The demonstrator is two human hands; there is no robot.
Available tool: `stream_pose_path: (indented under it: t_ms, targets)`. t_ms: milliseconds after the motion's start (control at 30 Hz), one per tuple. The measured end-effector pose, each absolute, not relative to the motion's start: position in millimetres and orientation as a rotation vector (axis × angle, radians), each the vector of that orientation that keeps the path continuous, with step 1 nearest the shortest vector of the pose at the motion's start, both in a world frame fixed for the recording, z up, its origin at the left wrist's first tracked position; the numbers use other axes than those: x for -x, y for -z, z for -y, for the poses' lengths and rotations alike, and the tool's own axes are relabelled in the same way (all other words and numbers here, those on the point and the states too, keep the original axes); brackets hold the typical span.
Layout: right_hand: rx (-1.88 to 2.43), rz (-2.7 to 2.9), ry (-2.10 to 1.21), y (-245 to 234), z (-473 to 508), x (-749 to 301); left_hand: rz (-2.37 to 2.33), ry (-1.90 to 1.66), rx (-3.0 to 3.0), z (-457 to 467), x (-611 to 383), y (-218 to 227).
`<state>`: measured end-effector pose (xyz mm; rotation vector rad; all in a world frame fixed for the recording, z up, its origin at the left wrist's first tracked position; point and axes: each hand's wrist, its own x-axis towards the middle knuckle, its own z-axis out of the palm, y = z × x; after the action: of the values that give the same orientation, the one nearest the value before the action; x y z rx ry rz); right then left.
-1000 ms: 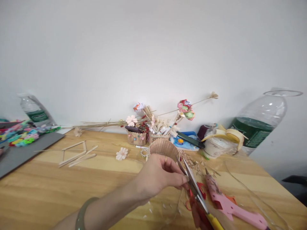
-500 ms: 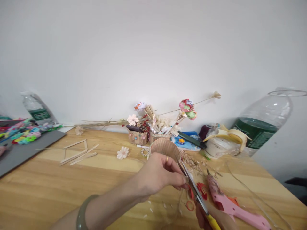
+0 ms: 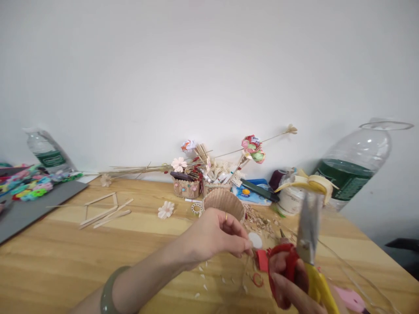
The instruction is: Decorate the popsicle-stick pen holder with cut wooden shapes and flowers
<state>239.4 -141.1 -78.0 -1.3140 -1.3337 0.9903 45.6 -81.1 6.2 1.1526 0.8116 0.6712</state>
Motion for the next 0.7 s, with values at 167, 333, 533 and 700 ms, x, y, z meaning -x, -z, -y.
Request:
stream_pose_path:
  t_ms: [167,333,533,700]
  targets:
    - [1.119,1.194,-0.817,58.6,126.7,-221.1,-0.855,-0.61,-1.215,84.6,-48.4,-2.1]
    - [1.156,1.286,-0.802,62.8,122.3,-213.1,-0.844,-0.586,-1.281,84.2,-48.9,-1.8]
    - [1.216,1.312,-0.842,60.0,126.7,-214.6,-0.834,-0.597,-1.232,84.6,-47.9,-5.8]
    - [1.213,1.205,-0.856,41.8,123.4,-211.8,-0.789,-0.636,-1.152,85.4,-48.3,-6.2]
